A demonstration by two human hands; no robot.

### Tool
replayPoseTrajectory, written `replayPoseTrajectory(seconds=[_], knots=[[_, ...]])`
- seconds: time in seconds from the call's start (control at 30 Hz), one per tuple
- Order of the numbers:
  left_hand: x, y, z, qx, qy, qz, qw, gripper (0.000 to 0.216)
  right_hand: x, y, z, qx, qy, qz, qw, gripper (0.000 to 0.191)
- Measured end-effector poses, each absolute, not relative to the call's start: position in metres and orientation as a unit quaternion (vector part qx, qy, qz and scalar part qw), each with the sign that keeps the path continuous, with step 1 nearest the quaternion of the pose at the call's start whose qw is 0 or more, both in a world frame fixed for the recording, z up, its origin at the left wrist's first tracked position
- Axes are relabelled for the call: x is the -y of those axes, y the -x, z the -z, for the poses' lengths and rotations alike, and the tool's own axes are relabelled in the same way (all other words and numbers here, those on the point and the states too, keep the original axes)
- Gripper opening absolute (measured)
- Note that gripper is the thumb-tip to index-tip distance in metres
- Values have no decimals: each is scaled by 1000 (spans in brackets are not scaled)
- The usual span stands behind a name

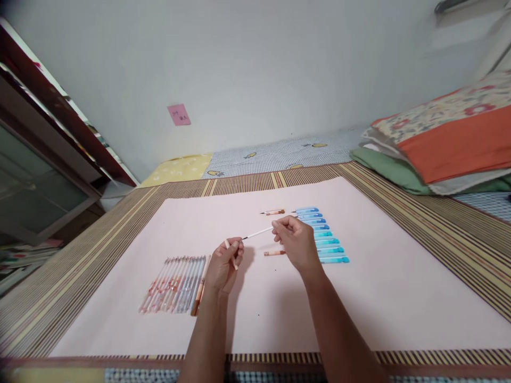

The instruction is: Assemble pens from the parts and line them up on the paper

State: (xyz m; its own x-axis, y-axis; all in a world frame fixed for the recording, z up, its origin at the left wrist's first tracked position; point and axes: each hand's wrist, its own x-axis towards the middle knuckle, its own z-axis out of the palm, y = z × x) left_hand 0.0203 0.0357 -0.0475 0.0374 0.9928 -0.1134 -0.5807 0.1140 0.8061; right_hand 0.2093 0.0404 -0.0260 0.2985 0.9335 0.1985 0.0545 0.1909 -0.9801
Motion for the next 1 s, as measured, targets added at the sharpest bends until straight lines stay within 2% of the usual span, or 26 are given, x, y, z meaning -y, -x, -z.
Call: replayPoseTrajectory(seconds=[0.6,0.77,0.87,1.0], knots=[[-37,-20,49,-345,-305,-597,656,35,-39,-206,23,499,522,-339,603,32],[-37,-20,48,-368,-303,-612,631,34,-35,-204,19,503,528,-340,594,27],[-37,-20,48,-385,-304,-627,605,33,-34,-202,19,500,522,-370,584,22],[-38,-20,48,-384,-304,-632,600,33,-34,-197,20,472,512,-446,562,28]])
